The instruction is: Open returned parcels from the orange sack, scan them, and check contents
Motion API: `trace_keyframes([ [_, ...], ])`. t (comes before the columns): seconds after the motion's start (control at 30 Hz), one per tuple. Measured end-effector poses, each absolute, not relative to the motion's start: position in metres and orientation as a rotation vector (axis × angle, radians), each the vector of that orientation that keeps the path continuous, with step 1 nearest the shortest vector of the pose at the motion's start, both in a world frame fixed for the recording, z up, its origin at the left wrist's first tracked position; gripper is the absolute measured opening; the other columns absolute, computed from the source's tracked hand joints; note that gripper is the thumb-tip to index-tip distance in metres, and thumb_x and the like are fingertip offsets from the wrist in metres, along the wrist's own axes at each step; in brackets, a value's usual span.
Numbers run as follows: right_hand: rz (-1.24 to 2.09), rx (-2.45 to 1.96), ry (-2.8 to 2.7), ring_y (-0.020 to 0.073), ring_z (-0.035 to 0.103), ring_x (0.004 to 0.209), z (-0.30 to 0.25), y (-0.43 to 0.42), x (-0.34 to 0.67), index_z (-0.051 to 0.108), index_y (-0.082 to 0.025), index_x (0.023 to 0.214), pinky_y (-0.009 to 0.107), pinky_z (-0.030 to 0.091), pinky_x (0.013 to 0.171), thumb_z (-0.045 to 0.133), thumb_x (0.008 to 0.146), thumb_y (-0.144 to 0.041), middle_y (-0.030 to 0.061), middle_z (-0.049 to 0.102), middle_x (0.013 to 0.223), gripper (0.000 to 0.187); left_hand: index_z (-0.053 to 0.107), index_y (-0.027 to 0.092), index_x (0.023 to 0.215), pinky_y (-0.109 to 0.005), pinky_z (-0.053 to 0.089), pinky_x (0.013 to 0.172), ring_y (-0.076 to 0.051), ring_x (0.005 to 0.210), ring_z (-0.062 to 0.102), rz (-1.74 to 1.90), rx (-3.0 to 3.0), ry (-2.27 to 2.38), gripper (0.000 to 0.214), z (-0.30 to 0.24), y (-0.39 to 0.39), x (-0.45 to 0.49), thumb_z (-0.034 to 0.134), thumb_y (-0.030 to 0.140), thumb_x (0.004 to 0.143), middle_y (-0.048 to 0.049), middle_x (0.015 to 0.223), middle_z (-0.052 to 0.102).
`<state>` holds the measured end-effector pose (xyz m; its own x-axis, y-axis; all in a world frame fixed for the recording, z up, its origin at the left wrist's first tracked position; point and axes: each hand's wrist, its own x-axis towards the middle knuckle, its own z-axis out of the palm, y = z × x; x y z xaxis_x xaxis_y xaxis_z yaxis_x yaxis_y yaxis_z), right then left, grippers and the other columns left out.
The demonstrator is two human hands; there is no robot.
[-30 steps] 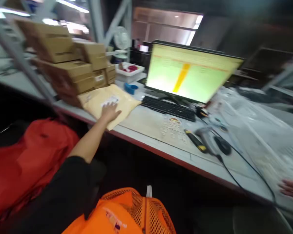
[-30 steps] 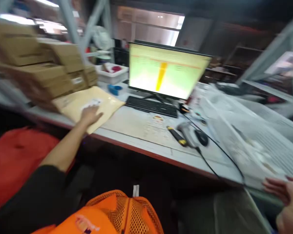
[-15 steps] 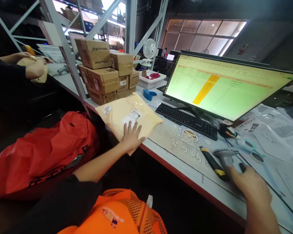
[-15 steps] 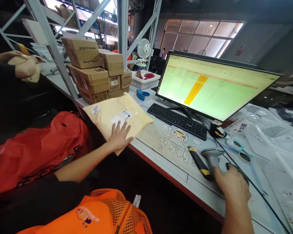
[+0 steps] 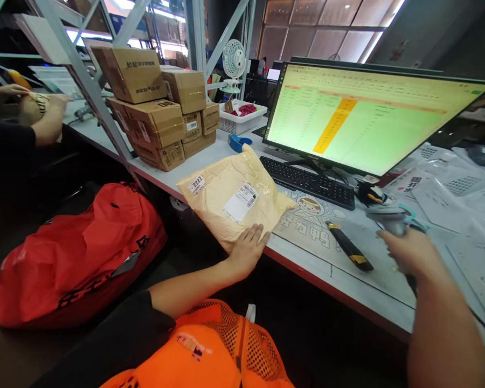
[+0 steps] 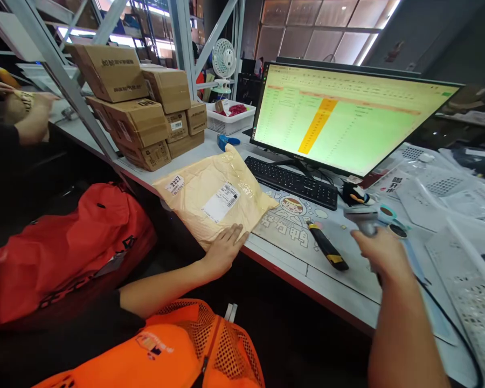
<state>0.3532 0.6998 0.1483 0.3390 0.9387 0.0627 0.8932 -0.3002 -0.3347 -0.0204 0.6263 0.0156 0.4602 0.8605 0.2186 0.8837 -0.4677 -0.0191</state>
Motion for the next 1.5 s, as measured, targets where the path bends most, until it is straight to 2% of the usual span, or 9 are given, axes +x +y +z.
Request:
trace_keyframes([
  [0.2, 0.661, -1.814, -2.042, 0.0182, 0.055, 0.049, 0.217, 0.66, 0.296, 0.058, -0.024, 0.077, 0.033, 0.042, 0.048, 0.064, 0.084, -0.068, 0.005, 0.064, 0.061, 0.045, 0.041, 0.007, 0.159, -0.049, 0.042, 0.119, -0.036, 0.154, 0.039, -0.402, -2.681, -1.426, 0.072, 0.012, 0.605, 0.016, 0.053, 0.011, 0.088, -0.0242, 0.165, 0.037],
  [0.5, 0.664, -1.558, -2.298, 0.0187, 0.061, 0.058, 0.199, 0.678, 0.251, 0.065, -0.021, 0.1, 0.029, 0.046, 0.056, 0.057, 0.086, -0.066, 0.0008, 0.064, 0.065, 0.048, 0.04, 0.011, 0.159, -0.056, 0.041, 0.121, -0.036, 0.156, 0.035, -0.579, -2.915, -1.388, 0.075, 0.016, 0.591, 0.026, 0.056, 0.015, 0.086, -0.0199, 0.169, 0.031],
  [0.6, 0.482, -1.779, -2.123, 0.0209, 0.065, 0.063, 0.172, 0.695, 0.286, 0.064, -0.019, 0.095, 0.031, 0.048, 0.06, 0.054, 0.09, -0.061, 0.0046, 0.069, 0.073, 0.043, 0.044, 0.019, 0.158, -0.056, 0.035, 0.126, -0.033, 0.157, 0.033, -0.691, -3.01, -1.271, 0.067, 0.038, 0.602, -0.002, 0.058, 0.022, 0.092, -0.0128, 0.168, 0.037],
  [0.73, 0.046, -2.294, -1.816, 0.0329, 0.073, 0.093, 0.123, 0.714, 0.337, 0.067, -0.014, 0.1, 0.038, 0.052, 0.074, 0.05, 0.096, -0.052, 0.0182, 0.076, 0.102, 0.042, 0.047, 0.025, 0.157, -0.062, 0.024, 0.13, -0.034, 0.16, 0.027, -0.668, -3.021, -1.363, 0.069, 0.076, 0.627, -0.062, 0.069, 0.04, 0.093, -0.0105, 0.169, 0.035],
  [0.9, -0.019, -2.662, -1.652, 0.0384, 0.071, 0.114, 0.094, 0.711, 0.363, 0.067, -0.007, 0.121, 0.045, 0.055, 0.088, 0.043, 0.102, -0.044, 0.0257, 0.072, 0.119, 0.048, 0.037, 0.03, 0.162, -0.068, 0.017, 0.129, -0.04, 0.162, 0.015, -0.362, -3.021, -1.381, 0.114, 0.066, 0.652, -0.126, 0.089, 0.062, 0.067, -0.0114, 0.173, 0.025],
  [1.0, -0.084, -2.64, -1.629, 0.0411, 0.069, 0.117, 0.109, 0.719, 0.355, 0.071, -0.005, 0.12, 0.048, 0.055, 0.093, 0.044, 0.1, -0.047, 0.029, 0.071, 0.122, 0.053, 0.029, 0.028, 0.166, -0.068, 0.018, 0.128, -0.041, 0.162, 0.011, -0.298, -2.898, -1.357, 0.121, 0.037, 0.655, -0.136, 0.094, 0.042, 0.065, -0.0122, 0.174, 0.019],
  [1.13, -0.118, -2.376, -1.717, 0.0367, 0.063, 0.128, 0.13, 0.77, 0.326, 0.061, -0.009, 0.143, 0.046, 0.05, 0.104, 0.041, 0.1, -0.029, 0.0254, 0.066, 0.137, 0.051, 0.035, 0.024, 0.164, -0.062, 0.022, 0.129, -0.036, 0.162, 0.014, -0.419, -2.669, -1.293, 0.096, 0.012, 0.65, -0.129, 0.066, 0.004, 0.075, -0.0102, 0.173, 0.025],
  [1.27, 0.104, -2.289, -1.913, 0.0285, 0.061, 0.131, 0.122, 0.828, 0.299, 0.055, -0.018, 0.151, 0.035, 0.047, 0.108, 0.054, 0.094, -0.021, 0.0146, 0.064, 0.146, 0.058, 0.037, 0.024, 0.163, -0.06, 0.026, 0.128, -0.035, 0.162, 0.019, -0.489, -2.6, -1.281, 0.096, 0.008, 0.648, -0.124, 0.057, -0.001, 0.072, -0.0087, 0.172, 0.028],
  [1.5, 0.14, -2.344, -1.907, 0.0308, 0.061, 0.131, 0.106, 0.851, 0.289, 0.058, -0.014, 0.149, 0.039, 0.047, 0.107, 0.048, 0.096, -0.02, 0.0202, 0.063, 0.144, 0.054, 0.042, 0.021, 0.161, -0.062, 0.029, 0.126, -0.037, 0.16, 0.022, -0.533, -2.603, -1.284, 0.092, 0.009, 0.649, -0.123, 0.053, -0.001, 0.072, -0.0099, 0.17, 0.031],
])
